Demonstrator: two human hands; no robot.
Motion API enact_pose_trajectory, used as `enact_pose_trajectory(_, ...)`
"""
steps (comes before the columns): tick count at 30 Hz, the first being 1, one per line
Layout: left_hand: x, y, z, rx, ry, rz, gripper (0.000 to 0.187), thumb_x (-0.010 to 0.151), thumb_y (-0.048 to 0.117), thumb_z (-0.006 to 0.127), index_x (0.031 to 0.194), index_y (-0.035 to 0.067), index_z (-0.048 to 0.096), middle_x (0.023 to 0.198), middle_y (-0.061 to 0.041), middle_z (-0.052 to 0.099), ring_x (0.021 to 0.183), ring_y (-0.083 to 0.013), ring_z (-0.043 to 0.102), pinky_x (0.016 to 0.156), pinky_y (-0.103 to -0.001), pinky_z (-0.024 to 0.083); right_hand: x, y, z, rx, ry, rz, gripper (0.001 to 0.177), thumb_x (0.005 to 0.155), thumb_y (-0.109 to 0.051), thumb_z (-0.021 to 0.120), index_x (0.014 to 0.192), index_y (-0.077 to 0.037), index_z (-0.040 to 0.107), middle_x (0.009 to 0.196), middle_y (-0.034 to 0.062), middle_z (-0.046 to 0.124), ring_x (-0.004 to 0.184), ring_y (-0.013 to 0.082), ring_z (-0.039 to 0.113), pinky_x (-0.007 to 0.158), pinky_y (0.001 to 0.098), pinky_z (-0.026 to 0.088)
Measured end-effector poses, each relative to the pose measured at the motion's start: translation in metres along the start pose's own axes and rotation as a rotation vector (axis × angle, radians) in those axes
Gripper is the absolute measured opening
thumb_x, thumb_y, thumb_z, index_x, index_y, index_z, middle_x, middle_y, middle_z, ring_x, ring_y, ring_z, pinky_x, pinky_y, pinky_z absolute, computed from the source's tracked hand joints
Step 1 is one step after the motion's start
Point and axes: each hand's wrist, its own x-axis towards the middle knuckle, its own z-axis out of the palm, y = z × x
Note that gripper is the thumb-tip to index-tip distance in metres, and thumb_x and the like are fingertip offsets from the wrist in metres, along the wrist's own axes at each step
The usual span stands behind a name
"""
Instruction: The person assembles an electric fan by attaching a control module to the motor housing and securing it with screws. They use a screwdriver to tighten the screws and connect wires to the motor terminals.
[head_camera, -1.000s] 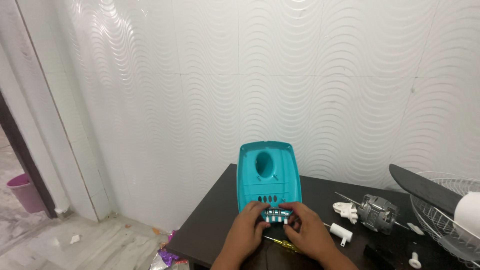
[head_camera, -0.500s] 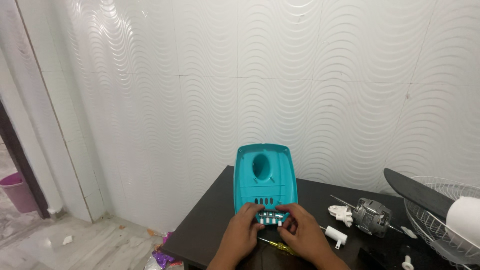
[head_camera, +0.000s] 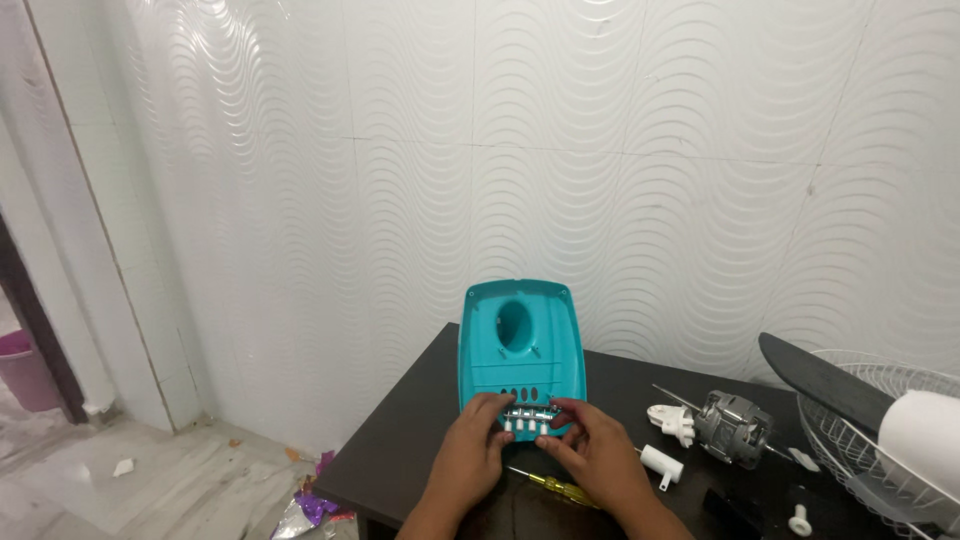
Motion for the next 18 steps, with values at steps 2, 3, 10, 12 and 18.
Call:
enact_pose_trajectory(2, 0.0, 0.002, 0.001, -0.031, -0.051, -0.097, 0.043, 0.086, 0.003, 0.07, 0.128, 0.008, 0.062, 0.125, -0.01, 0.066, 0.094, -0.0277, 0.072, 0.083, -0.038, 0.056, -0.001, 0.002, -0.002, 0.006, -0.012, 0.02, 0.061, 0.075, -0.023, 0.086, 0.131, -0.008, 0.067, 0.094, 0.0021, 0.077, 0.065, 0.0088, 0.065, 0.061, 0.0263, 0.055)
enact_pose_trajectory(3, 0.001, 0.002, 0.0, -0.044, -0.075, -0.143, 0.043, 0.086, 0.005, 0.07, 0.129, 0.008, 0.062, 0.125, -0.009, 0.066, 0.092, -0.0257, 0.073, 0.083, -0.037, 0.057, 0.0, 0.001, -0.003, 0.011, -0.017, 0.027, 0.061, 0.076, -0.024, 0.085, 0.132, -0.008, 0.066, 0.095, 0.0025, 0.077, 0.066, 0.0082, 0.066, 0.062, 0.0257, 0.056)
enact_pose_trajectory(10, 0.003, 0.001, 0.003, -0.071, -0.033, -0.194, 0.061, 0.081, 0.008, 0.079, 0.138, 0.009, 0.058, 0.109, -0.011, 0.069, 0.089, -0.0256, 0.071, 0.08, -0.037, 0.057, 0.0, -0.005, -0.003, 0.018, 0.035, 0.074, 0.054, 0.079, -0.032, 0.082, 0.121, -0.001, 0.067, 0.088, 0.0055, 0.076, 0.063, 0.011, 0.064, 0.059, 0.0275, 0.054)
enact_pose_trajectory(12, 0.004, -0.004, 0.003, -0.075, -0.033, -0.139, 0.06, 0.078, 0.005, 0.079, 0.134, 0.007, 0.059, 0.112, -0.01, 0.067, 0.088, -0.0269, 0.071, 0.08, -0.038, 0.057, 0.001, -0.006, -0.003, -0.01, 0.034, 0.102, 0.054, 0.079, -0.034, 0.082, 0.119, 0.0, 0.068, 0.086, 0.0053, 0.077, 0.063, 0.0117, 0.063, 0.06, 0.0274, 0.053)
enact_pose_trajectory(18, 0.001, -0.011, 0.007, -0.005, 0.135, 0.056, 0.032, 0.086, 0.0, 0.07, 0.118, 0.001, 0.068, 0.105, -0.016, 0.072, 0.094, -0.0351, 0.07, 0.079, -0.041, 0.055, 0.0, -0.005, -0.005, -0.071, 0.073, 0.149, 0.048, 0.085, -0.042, 0.075, 0.106, 0.001, 0.072, 0.067, 0.0134, 0.069, 0.058, 0.0156, 0.061, 0.058, 0.0314, 0.05)
